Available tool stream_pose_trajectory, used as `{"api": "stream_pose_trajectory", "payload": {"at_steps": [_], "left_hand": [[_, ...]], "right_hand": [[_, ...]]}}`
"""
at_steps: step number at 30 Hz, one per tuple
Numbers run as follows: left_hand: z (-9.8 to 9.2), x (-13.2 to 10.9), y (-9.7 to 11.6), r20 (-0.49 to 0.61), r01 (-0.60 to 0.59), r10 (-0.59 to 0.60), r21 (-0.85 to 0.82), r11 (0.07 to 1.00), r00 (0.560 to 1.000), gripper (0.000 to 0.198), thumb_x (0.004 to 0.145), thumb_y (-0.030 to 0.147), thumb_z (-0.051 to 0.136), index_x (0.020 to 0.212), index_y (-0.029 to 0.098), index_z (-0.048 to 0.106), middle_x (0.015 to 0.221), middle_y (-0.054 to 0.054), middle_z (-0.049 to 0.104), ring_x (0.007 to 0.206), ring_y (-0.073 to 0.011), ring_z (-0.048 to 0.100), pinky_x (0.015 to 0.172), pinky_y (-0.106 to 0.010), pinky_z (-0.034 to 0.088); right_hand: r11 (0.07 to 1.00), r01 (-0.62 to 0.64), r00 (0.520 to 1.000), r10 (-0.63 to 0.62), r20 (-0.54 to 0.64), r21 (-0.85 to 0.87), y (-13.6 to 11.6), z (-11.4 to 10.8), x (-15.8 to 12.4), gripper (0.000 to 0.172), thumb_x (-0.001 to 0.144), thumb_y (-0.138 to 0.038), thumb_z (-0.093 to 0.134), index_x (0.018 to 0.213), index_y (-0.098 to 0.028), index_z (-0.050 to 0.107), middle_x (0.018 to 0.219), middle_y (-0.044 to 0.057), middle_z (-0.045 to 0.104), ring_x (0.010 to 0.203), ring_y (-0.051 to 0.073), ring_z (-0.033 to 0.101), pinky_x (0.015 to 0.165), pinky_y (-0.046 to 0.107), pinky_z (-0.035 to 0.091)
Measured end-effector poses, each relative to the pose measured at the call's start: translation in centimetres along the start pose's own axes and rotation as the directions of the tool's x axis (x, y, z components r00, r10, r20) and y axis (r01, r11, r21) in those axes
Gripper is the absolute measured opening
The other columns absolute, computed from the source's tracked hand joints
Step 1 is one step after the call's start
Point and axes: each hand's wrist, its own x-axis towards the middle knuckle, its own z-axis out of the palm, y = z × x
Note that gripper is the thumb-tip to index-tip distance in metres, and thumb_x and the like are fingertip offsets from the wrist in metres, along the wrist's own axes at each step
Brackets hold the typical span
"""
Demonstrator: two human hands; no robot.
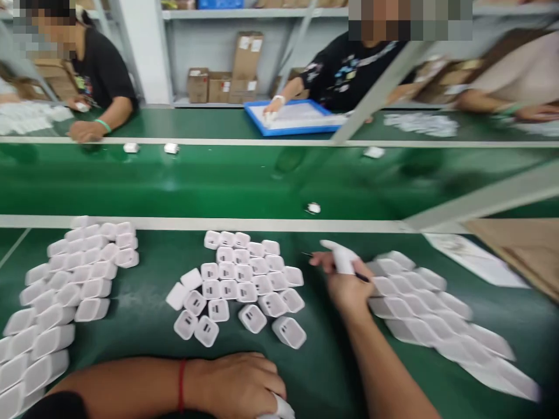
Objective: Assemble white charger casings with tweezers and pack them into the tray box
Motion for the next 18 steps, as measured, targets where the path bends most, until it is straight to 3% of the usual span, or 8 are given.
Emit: {"api": "stream_pose_trajectory", "payload": {"at_steps": [2,8,18], "left_hand": [[0.6,-0.1,-0.1,-0.054,-0.002,0.001,-0.026,1.0,0.999,0.018,0.09,0.027,0.056,0.103,0.018,0.063,0.095,-0.003,0.066,0.086,-0.019,0.057,0.076,-0.031,0.046],[1.3,-0.8,0.0,-0.127,0.055,-0.064,-0.072,0.996,0.99,0.022,0.082,0.019,0.058,0.103,0.02,0.06,0.089,-0.002,0.062,0.081,-0.0175,0.052,0.075,-0.031,0.041],[0.6,-0.7,0.4,-0.15,0.095,-0.126,-0.201,0.975,0.981,0.031,0.079,0.005,0.053,0.105,0.021,0.059,0.093,-0.002,0.06,0.084,-0.0174,0.049,0.077,-0.031,0.038]], "right_hand": [[1.0,0.006,1.0,-0.006,0.01,-0.027,0.3,-0.4,-0.2,0.042,0.098,-0.05,0.042,0.078,-0.02,0.064,0.063,0.001,0.059,0.074,0.02,0.067,0.088,0.044,0.054],[0.995,0.031,0.996,-0.022,0.086,-0.099,0.9,0.5,0.3,0.038,0.091,-0.055,0.054,0.086,-0.021,0.071,0.091,0.007,0.069,0.092,0.023,0.065,0.093,0.042,0.05],[0.988,0.069,0.996,-0.06,0.072,-0.137,1.9,0.2,1.0,0.04,0.093,-0.054,0.048,0.086,-0.022,0.071,0.091,0.006,0.068,0.089,0.021,0.065,0.086,0.037,0.052]]}}
